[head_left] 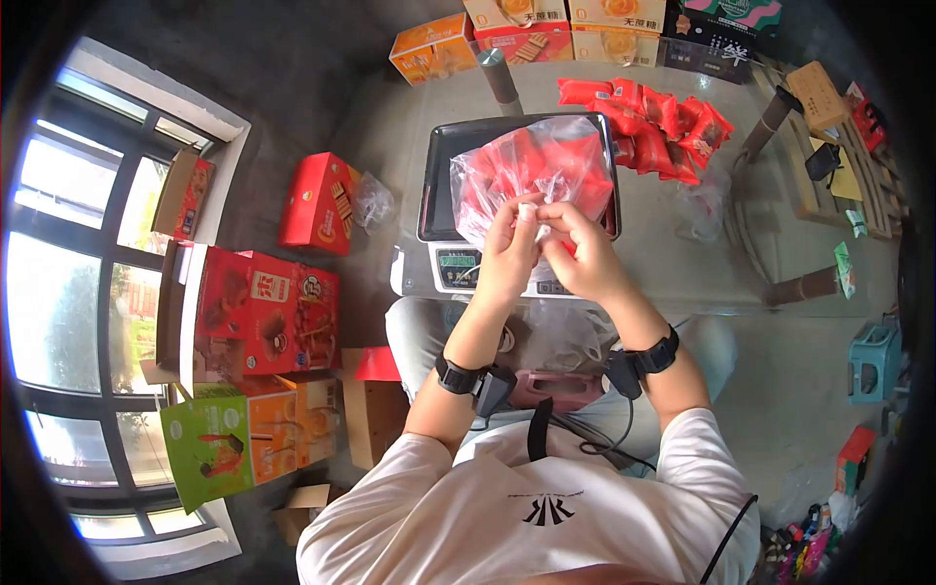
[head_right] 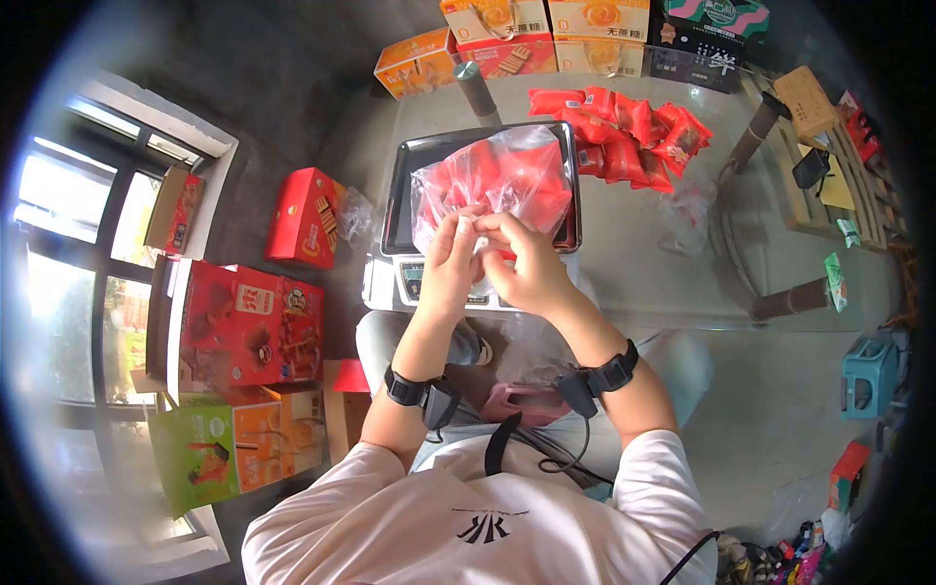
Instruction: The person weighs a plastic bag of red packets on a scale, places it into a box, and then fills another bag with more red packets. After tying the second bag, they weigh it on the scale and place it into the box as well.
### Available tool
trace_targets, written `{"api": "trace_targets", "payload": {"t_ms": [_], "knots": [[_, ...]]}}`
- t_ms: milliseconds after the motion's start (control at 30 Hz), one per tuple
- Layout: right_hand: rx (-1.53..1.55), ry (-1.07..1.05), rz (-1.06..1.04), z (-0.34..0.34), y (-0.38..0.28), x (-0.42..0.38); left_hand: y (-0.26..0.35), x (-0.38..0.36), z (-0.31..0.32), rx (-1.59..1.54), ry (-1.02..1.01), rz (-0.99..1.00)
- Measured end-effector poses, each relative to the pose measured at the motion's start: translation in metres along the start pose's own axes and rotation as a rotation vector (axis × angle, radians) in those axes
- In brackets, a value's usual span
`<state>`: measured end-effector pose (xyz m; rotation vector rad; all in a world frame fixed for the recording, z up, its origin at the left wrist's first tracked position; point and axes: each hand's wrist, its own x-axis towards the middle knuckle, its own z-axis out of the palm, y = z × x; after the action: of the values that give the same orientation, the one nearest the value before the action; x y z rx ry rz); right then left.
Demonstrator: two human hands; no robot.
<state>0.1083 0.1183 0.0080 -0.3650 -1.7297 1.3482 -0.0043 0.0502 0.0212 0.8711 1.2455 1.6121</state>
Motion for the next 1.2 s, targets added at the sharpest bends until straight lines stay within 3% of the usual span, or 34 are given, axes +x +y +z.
{"api": "trace_targets", "payload": {"t_ms": [100, 200, 267, 367, 467, 533, 667, 733, 800, 833, 933, 967, 1167, 1200], "knots": [[-0.048, -0.060, -0.002, -0.001, 0.003, 0.000, -0.001, 0.000, 0.006, -0.036, 0.159, -0.021], [-0.070, -0.056, 0.023, 0.000, 0.009, 0.000, -0.006, -0.002, -0.003, -0.104, 0.109, -0.078], [-0.205, -0.016, -0.078, -0.001, 0.010, 0.000, -0.008, -0.003, -0.002, -0.092, 0.132, -0.057], [-0.303, -0.012, -0.100, -0.002, 0.006, 0.000, -0.015, -0.004, -0.002, -0.107, 0.113, 0.019], [-0.368, 0.124, -0.182, 0.000, 0.014, -0.002, -0.017, -0.005, 0.007, -0.025, 0.287, 0.167], [-0.389, 0.202, -0.093, -0.003, 0.017, 0.000, -0.014, -0.010, 0.007, 0.679, 0.390, 0.431], [-0.257, 0.066, 0.121, -0.014, 0.008, 0.006, -0.015, -0.010, -0.001, 1.058, 0.284, 0.717], [-0.231, 0.006, 0.195, -0.020, 0.006, 0.008, -0.016, -0.009, -0.003, 1.051, 0.273, 0.686], [-0.277, -0.173, -0.022, -0.025, 0.005, 0.008, -0.015, -0.009, -0.003, 0.925, 0.310, 0.678], [-0.307, -0.272, -0.026, -0.030, 0.002, 0.008, -0.009, -0.009, 0.001, 0.878, 0.325, 0.676], [-0.435, -0.330, -0.164, -0.030, -0.009, 0.003, -0.006, -0.008, 0.000, 0.818, 0.282, 0.651], [-0.442, -0.378, -0.063, -0.029, -0.013, 0.001, -0.005, -0.008, 0.000, 0.819, 0.281, 0.652], [-0.609, -0.288, -0.233, -0.018, 0.004, -0.002, -0.009, -0.015, -0.001, 0.682, 0.281, 0.453], [-0.610, -0.287, -0.233, -0.018, 0.002, -0.002, -0.005, -0.020, 0.002, 0.580, 0.293, 0.312]]}}
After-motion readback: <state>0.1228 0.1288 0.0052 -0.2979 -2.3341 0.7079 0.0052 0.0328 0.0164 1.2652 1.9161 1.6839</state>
